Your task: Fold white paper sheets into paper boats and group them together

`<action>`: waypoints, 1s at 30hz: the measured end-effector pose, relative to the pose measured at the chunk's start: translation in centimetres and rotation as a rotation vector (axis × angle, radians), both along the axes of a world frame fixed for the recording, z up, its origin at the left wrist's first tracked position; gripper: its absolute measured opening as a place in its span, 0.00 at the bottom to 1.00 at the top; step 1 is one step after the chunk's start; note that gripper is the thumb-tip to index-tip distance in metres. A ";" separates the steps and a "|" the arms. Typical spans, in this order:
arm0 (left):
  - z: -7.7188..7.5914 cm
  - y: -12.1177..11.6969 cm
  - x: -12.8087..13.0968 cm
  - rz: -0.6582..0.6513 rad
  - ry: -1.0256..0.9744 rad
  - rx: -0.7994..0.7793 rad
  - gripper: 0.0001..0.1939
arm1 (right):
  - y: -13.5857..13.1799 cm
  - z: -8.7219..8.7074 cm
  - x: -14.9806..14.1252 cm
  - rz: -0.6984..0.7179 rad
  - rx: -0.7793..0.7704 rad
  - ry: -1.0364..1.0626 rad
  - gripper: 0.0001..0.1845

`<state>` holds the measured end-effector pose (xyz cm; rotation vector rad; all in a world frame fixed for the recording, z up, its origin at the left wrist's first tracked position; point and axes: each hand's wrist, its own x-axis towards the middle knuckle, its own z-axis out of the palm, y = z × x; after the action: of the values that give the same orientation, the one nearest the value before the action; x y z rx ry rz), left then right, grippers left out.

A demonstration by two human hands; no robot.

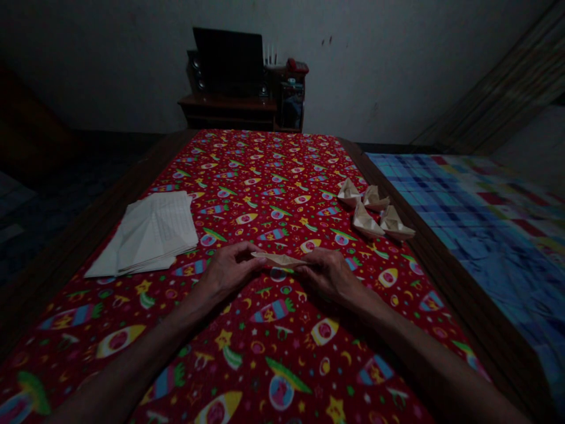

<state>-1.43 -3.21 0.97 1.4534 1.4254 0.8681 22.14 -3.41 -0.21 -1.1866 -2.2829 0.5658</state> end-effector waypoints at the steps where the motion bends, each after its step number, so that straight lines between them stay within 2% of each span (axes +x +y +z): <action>1: 0.0 -0.1 -0.1 -0.013 0.025 -0.002 0.14 | 0.0 0.0 0.0 0.000 0.007 -0.008 0.10; 6: -0.6 -0.2 -0.3 -0.020 0.015 0.000 0.14 | 0.1 0.0 0.0 -0.031 -0.068 0.005 0.09; 10: -0.7 0.0 -0.5 -0.062 0.055 0.015 0.14 | 0.4 0.3 -0.1 -0.040 -0.146 0.002 0.15; 12: -0.4 0.2 -0.7 -0.077 0.168 0.140 0.14 | 0.5 0.5 -0.2 -0.042 -0.136 -0.044 0.15; 16: 0.0 -0.2 -0.8 -0.059 0.394 0.603 0.13 | 0.6 0.9 -0.5 -0.059 -0.141 -0.155 0.13; 17: 0.0 -0.6 -0.6 -0.086 0.443 0.691 0.14 | 0.6 0.9 -0.6 -0.065 -0.144 -0.177 0.13; 19: -0.2 -1.5 0.0 -0.227 0.541 0.791 0.17 | 0.6 1.0 -0.8 -0.080 -0.120 -0.209 0.12; 21: -0.7 -2.6 0.8 -0.480 0.685 0.796 0.22 | 0.6 0.9 -1.0 -0.094 -0.054 -0.230 0.11; 22: -1.1 -3.0 1.1 -0.556 0.746 0.804 0.24 | 0.5 0.8 -1.0 -0.099 -0.019 -0.244 0.11; 26: -2.2 -3.9 1.8 -0.580 0.904 0.737 0.27 | 0.1 0.6 -1.1 -0.160 0.094 -0.332 0.12; 30: -2.2 -3.9 1.9 -0.558 0.949 0.736 0.26 | -0.7 0.5 -1.4 -0.187 0.314 -0.393 0.11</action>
<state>0.46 -7.08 -1.23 2.9085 1.2005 0.3127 20.70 -4.13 0.32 -1.4224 -2.4190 -0.1067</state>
